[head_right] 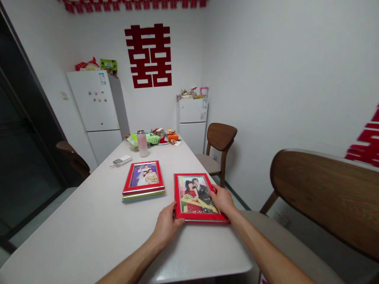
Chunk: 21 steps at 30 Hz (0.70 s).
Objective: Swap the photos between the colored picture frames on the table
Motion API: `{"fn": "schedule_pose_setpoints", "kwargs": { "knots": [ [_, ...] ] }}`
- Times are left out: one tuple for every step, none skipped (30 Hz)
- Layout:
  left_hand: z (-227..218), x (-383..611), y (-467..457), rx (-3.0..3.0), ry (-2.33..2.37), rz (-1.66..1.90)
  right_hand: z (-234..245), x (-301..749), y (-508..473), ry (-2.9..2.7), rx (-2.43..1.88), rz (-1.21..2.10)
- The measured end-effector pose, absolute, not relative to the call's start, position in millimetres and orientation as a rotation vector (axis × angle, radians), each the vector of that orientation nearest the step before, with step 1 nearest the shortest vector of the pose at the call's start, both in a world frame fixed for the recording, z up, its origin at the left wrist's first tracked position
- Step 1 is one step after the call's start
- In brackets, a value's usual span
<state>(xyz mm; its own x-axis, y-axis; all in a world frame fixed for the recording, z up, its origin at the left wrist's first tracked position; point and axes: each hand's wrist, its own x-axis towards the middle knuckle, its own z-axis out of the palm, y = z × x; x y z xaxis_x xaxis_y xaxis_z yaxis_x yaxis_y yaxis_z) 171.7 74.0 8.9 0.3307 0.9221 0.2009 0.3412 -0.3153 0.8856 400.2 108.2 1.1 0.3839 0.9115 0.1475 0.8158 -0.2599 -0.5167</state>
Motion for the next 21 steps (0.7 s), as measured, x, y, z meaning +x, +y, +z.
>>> {"fn": "schedule_pose_setpoints", "kwargs": {
  "knots": [
    [10.1, 172.2, 74.4, 1.849, 1.145, 0.949, 0.6, 399.7, 109.5, -1.496, -2.148, 0.223],
    [11.1, 172.5, 74.2, 1.862, 1.165, 0.944, 0.2, 399.3, 110.6, -1.513, -2.164, 0.204],
    [11.8, 172.3, 73.7, 1.870, 1.177, 0.941, -0.1, 399.2, 111.2, -1.530, -2.176, 0.186],
    [12.1, 171.2, 73.2, 1.872, 1.182, 0.940, 0.0, 399.0, 111.6, -1.549, -2.186, 0.169],
    [11.8, 168.9, 72.9, 1.867, 1.183, 0.942, 0.6, 398.3, 111.6, -1.567, -2.194, 0.151],
    [11.0, 165.1, 73.1, 1.853, 1.186, 0.947, 1.8, 396.9, 111.5, -1.584, -2.200, 0.128],
    [9.7, 159.6, 74.1, 1.830, 1.191, 0.956, 3.6, 393.9, 111.3, -1.601, -2.202, 0.099],
    [8.0, 152.4, 76.2, 1.797, 1.201, 0.968, 6.2, 388.9, 111.3, -1.618, -2.197, 0.060],
    [6.2, 143.8, 79.3, 1.755, 1.215, 0.986, 9.4, 381.2, 111.8, -1.638, -2.181, 0.015],
    [4.2, 134.0, 83.5, 1.705, 1.233, 1.008, 13.0, 370.4, 112.7, -1.665, -2.151, -0.032],
    [2.5, 123.4, 88.6, 1.648, 1.252, 1.034, 16.8, 356.4, 114.4, -1.702, -2.104, -0.074],
    [1.0, 112.7, 94.1, 1.586, 1.270, 1.062, 20.5, 339.4, 116.9, -1.750, -2.043, -0.106],
    [-0.1, 102.2, 99.6, 1.520, 1.287, 1.092, 24.1, 319.9, 120.0, -1.811, -1.972, -0.122],
    [-0.8, 92.4, 104.8, 1.452, 1.300, 1.121, 27.2, 298.8, 123.8, -1.889, -1.890, -0.120],
    [-1.2, 83.5, 109.1, 1.384, 1.308, 1.147, 29.9, 277.1, 128.1, -1.971, -1.805, -0.112],
    [-1.4, 75.9, 112.2, 1.319, 1.309, 1.171, 32.1, 256.0, 132.8, -2.049, -1.727, -0.102],
    [-1.5, 69.4, 114.1, 1.256, 1.303, 1.191, 34.1, 236.5, 137.5, -2.108, -1.665, -0.095],
    [-1.6, 64.1, 114.7, 1.198, 1.291, 1.208, 35.7, 219.3, 141.9, -2.152, -1.621, -0.092],
    [-1.6, 59.8, 114.1, 1.144, 1.274, 1.222, 37.3, 205.1, 145.7, -2.188, -1.591, -0.089],
    [-1.5, 56.4, 112.6, 1.095, 1.254, 1.235, 38.7, 193.8, 148.2, -2.216, -1.573, -0.089],
    [-1.2, 53.8, 110.5, 1.050, 1.231, 1.247, 40.3, 185.4, 149.0, -2.240, -1.561, -0.090]
  ]
}}
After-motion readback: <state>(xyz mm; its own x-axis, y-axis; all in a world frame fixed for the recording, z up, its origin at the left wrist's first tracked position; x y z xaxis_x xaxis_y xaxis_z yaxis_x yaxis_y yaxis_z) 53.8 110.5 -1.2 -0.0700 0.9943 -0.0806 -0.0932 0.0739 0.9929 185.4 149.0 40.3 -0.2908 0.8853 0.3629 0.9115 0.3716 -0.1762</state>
